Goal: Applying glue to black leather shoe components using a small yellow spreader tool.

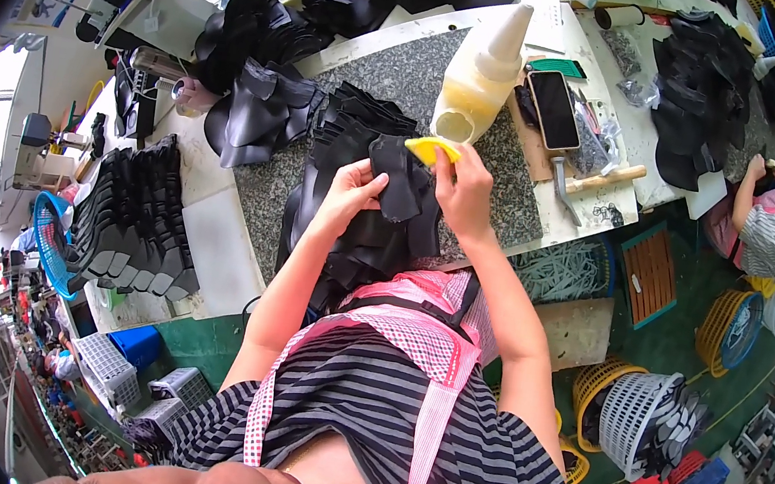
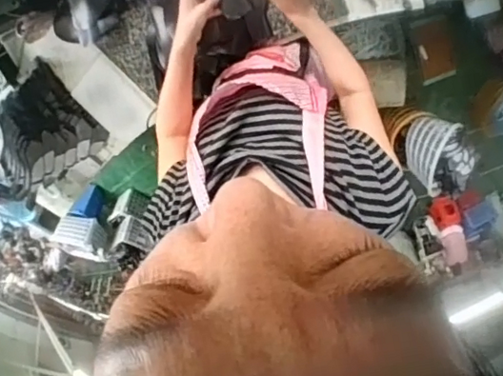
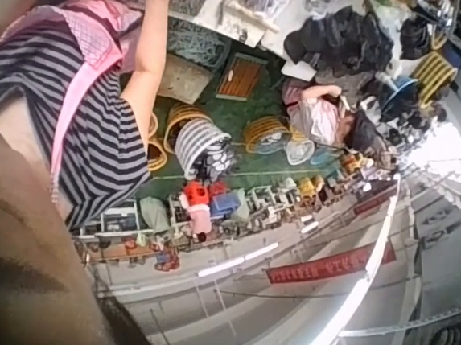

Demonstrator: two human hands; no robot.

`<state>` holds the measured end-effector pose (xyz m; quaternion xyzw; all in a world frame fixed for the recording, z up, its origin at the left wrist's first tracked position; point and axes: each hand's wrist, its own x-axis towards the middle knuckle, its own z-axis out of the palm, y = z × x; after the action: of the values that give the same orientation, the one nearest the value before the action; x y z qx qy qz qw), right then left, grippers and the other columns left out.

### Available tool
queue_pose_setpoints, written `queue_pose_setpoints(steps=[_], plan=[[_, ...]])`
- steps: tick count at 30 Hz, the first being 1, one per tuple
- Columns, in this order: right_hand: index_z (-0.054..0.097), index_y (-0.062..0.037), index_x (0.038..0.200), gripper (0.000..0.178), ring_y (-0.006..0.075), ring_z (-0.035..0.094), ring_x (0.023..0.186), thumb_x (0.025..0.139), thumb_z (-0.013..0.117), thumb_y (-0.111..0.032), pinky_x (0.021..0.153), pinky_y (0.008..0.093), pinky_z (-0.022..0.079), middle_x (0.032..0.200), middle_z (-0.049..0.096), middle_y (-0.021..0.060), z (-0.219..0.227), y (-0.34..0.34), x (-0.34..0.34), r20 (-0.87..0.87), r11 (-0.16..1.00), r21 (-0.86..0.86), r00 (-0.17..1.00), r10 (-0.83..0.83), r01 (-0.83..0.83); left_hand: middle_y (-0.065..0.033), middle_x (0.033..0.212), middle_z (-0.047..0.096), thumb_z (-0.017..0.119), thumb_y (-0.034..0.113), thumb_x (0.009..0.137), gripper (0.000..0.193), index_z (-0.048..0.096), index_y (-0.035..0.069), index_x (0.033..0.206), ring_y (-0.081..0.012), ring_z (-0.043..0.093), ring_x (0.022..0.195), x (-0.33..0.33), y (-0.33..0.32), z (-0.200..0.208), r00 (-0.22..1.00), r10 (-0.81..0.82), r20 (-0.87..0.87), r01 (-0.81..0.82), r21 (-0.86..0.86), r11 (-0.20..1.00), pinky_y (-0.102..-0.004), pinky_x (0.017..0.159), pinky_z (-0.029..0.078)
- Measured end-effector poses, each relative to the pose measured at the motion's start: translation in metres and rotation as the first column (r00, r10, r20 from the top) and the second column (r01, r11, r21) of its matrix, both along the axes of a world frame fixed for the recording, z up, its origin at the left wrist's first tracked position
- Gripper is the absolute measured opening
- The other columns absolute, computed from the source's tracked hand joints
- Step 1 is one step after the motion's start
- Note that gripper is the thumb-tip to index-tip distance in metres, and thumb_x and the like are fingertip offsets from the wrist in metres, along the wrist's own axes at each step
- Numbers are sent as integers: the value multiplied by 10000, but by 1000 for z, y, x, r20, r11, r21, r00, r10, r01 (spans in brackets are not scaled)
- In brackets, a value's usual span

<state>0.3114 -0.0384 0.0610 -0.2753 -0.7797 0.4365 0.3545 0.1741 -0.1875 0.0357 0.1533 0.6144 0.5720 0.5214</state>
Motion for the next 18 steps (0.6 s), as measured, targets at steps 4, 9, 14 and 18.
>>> queue_pose_setpoints(steps=[4,9,14,18], plan=[[653,6,979,96,221,670,664,948,596,-65,559,315,503,802,632,118,-3,14,-13,-34,980,184,995,90,-83,17,996,693,593,160,971,235,628,65,1184,-49,635,846,3,0,2,1000,-18,-10,18,-9,1000,-210,673,520],[649,-14,983,81,317,652,714,918,614,-47,615,380,523,824,637,127,9,4,31,94,929,171,944,315,-327,17,1009,690,597,159,972,234,628,65,1184,-52,637,847,2,-7,-6,996,48,71,-52,51,997,-209,680,519],[660,-31,1023,165,310,641,725,862,625,-18,617,376,522,829,622,130,22,-1,22,10,944,260,978,209,-205,8,1021,686,593,155,976,230,626,56,1181,-61,643,850,1,-9,-9,996,50,79,-51,16,999,-224,696,535],[654,-31,1076,368,285,613,678,723,584,44,604,377,515,839,582,106,-7,-12,49,117,828,363,903,414,-427,-11,1026,687,579,141,984,219,626,46,1176,-76,657,866,2,-8,-8,985,85,148,-96,69,993,-254,724,563]])
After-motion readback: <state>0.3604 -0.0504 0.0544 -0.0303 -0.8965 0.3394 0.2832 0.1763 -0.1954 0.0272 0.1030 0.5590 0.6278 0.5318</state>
